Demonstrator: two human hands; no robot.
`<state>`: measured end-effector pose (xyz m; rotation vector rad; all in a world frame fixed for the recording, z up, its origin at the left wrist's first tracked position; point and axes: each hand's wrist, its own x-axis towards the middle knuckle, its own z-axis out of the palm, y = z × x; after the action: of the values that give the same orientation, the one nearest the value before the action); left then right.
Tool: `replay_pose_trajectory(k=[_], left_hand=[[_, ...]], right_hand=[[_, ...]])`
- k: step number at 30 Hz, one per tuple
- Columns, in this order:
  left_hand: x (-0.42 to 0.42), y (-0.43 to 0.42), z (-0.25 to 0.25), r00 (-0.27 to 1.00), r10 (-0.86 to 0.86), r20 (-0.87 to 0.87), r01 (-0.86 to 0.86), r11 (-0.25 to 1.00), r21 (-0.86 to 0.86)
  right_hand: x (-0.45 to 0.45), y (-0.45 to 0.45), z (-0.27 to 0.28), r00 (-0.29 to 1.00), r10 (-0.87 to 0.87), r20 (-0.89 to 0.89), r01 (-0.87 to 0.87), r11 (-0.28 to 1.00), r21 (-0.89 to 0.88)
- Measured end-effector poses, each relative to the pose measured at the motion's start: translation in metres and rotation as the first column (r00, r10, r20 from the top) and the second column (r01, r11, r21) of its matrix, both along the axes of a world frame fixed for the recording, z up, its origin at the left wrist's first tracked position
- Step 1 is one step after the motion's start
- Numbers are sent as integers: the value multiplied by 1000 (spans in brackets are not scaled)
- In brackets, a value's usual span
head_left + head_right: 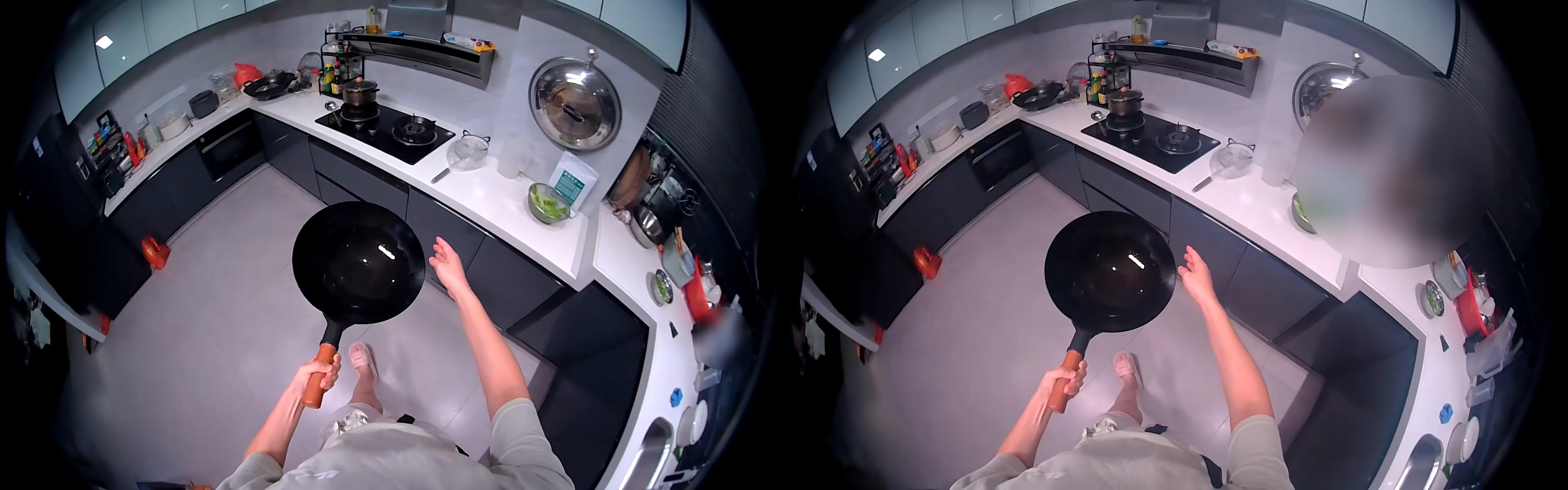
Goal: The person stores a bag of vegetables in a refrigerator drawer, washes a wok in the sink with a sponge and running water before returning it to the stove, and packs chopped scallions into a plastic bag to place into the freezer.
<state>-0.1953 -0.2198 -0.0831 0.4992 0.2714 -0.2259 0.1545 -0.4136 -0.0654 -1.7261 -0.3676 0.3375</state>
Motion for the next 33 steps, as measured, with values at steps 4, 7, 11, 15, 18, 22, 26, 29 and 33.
replay_pose_trajectory(k=[4,7,11,15,18,22,26,29,33], left_hand=[[85,61,-11,999,-49,-17,49,998,-34],[155,104,-6,996,-85,-10,84,994,-68],[239,160,14,994,-108,-12,106,988,-111],[311,194,33,992,-126,-2,126,991,-52],[371,222,41,988,-151,8,152,988,-36],[452,248,28,983,-182,24,184,980,-76],[541,266,29,983,-182,5,182,981,-60],[605,277,33,973,-224,58,227,973,-33],[684,293,32,970,-240,49,243,968,-60]], right_hand=[[79,51,-7,1000,-25,-8,25,999,-42],[138,89,-4,998,-53,-47,50,997,-53],[221,137,-2,997,-69,-30,62,982,-176],[303,166,-42,995,-88,-42,83,989,-119],[323,194,15,989,-145,-42,140,985,-101],[396,207,7,988,-134,-75,131,990,-53],[497,227,-11,988,-150,-32,148,988,-45],[564,239,-12,982,-186,-36,182,980,-84],[634,252,6,953,-303,3,300,942,-149]])
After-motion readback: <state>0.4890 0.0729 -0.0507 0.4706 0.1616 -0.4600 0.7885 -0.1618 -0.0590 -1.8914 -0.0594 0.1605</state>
